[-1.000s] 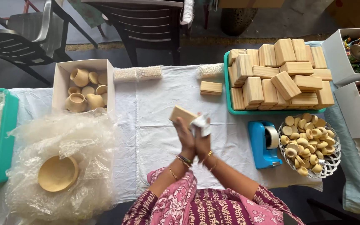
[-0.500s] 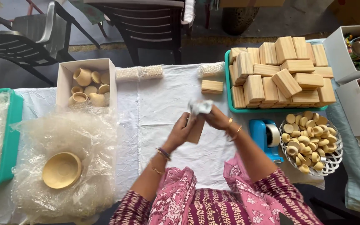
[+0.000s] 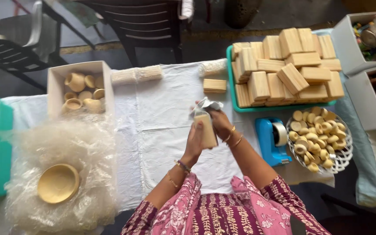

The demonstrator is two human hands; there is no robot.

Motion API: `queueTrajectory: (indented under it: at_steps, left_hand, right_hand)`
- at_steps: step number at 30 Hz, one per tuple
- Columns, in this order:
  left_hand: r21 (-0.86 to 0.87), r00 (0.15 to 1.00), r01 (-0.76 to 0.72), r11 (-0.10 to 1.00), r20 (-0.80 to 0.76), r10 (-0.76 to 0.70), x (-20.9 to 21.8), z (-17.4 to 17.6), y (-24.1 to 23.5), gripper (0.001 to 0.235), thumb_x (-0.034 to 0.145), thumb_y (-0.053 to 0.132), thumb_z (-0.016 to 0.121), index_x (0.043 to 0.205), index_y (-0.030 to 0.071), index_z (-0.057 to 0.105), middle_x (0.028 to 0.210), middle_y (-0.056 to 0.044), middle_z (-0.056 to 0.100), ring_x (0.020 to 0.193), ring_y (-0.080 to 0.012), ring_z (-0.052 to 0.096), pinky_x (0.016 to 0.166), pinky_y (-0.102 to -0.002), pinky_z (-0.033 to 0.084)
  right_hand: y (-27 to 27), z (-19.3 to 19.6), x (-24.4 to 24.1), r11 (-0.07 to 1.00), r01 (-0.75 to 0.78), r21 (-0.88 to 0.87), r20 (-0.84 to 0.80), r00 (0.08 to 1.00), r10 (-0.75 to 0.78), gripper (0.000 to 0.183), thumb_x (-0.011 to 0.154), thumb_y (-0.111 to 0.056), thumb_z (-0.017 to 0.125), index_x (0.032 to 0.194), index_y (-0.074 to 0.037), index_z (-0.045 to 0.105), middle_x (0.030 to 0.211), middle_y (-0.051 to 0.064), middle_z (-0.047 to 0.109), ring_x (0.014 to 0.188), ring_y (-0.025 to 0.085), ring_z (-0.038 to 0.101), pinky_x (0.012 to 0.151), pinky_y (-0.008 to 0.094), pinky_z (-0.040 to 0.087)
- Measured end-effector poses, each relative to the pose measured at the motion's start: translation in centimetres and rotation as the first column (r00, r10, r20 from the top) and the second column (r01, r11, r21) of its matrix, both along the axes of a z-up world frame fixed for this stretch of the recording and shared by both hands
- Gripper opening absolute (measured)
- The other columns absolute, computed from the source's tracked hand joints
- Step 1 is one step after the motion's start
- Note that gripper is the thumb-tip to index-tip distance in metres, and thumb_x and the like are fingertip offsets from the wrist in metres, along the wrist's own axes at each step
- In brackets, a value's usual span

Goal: The person cleans a wooden block with a white cloth, then wraps it in bubble wrap and secures it with tape. They repeat this process for several wooden blocks, stacking the wrapped items on the table.

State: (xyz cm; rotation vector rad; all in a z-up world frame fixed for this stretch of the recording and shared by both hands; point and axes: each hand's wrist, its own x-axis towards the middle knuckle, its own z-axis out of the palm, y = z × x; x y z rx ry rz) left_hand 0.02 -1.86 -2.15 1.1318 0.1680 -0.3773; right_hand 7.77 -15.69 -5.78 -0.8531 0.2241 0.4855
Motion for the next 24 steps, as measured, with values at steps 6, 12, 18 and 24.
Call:
queueTrajectory:
  at_steps: [6, 12, 18, 24]
  left_hand:
    - [0.666, 0.917, 0.181, 0.724, 0.153, -0.370, 3.2, -6.8, 4.9, 0.054, 0.101, 0.055, 0.054, 0.113, 0.004, 0.066, 0.090, -0.012, 0.072, 0.084, -0.0224, 0.071, 0.075, -0.039, 0.055]
    - [0.940, 0.697, 0.139, 0.311, 0.130, -0.705, 7.3, -10.3, 7.4, 0.043, 0.097, 0.050, 0.058, 0.127, 0.021, 0.070, 0.099, -0.014, 0.069, 0.093, -0.0366, 0.066, 0.078, -0.047, 0.052]
    - [0.986, 0.641, 0.074, 0.153, 0.071, -0.765, 9.4, -14.5, 7.4, 0.042, 0.097, 0.055, 0.058, 0.130, 0.031, 0.070, 0.112, -0.005, 0.068, 0.116, -0.0259, 0.059, 0.095, -0.050, 0.043]
    - [0.880, 0.707, -0.458, 0.131, 0.449, -0.547, 6.8, -8.5, 6.7, 0.064, 0.082, 0.039, 0.072, 0.142, 0.018, 0.063, 0.133, -0.011, 0.056, 0.119, -0.0306, 0.052, 0.097, -0.053, 0.038]
  right_hand:
    - [-8.4, -3.9, -5.5, -0.363, 0.370, -0.855, 0.245, 0.906, 0.346, 0.051, 0.091, -0.018, 0.064, 0.140, -0.012, 0.054, 0.132, 0.018, 0.062, 0.107, 0.039, 0.066, 0.088, 0.050, 0.052]
    - [-10.8, -7.2, -12.0, -0.562, 0.403, -0.722, 0.151, 0.885, 0.440, 0.070, 0.080, -0.037, 0.064, 0.144, -0.014, 0.048, 0.156, 0.015, 0.040, 0.145, 0.032, 0.038, 0.117, 0.055, 0.024]
    - [-11.3, -12.9, -14.4, -0.592, 0.322, -0.739, 0.112, 0.925, 0.362, 0.087, 0.088, -0.052, 0.063, 0.160, -0.012, 0.033, 0.165, 0.014, 0.028, 0.149, 0.032, 0.032, 0.116, 0.055, 0.024]
    - [-9.2, -3.6, -10.4, -0.731, -0.028, -0.682, -0.328, 0.905, 0.272, 0.109, 0.072, -0.067, 0.073, 0.159, -0.013, 0.034, 0.168, 0.016, 0.022, 0.135, 0.035, 0.038, 0.103, 0.054, 0.037]
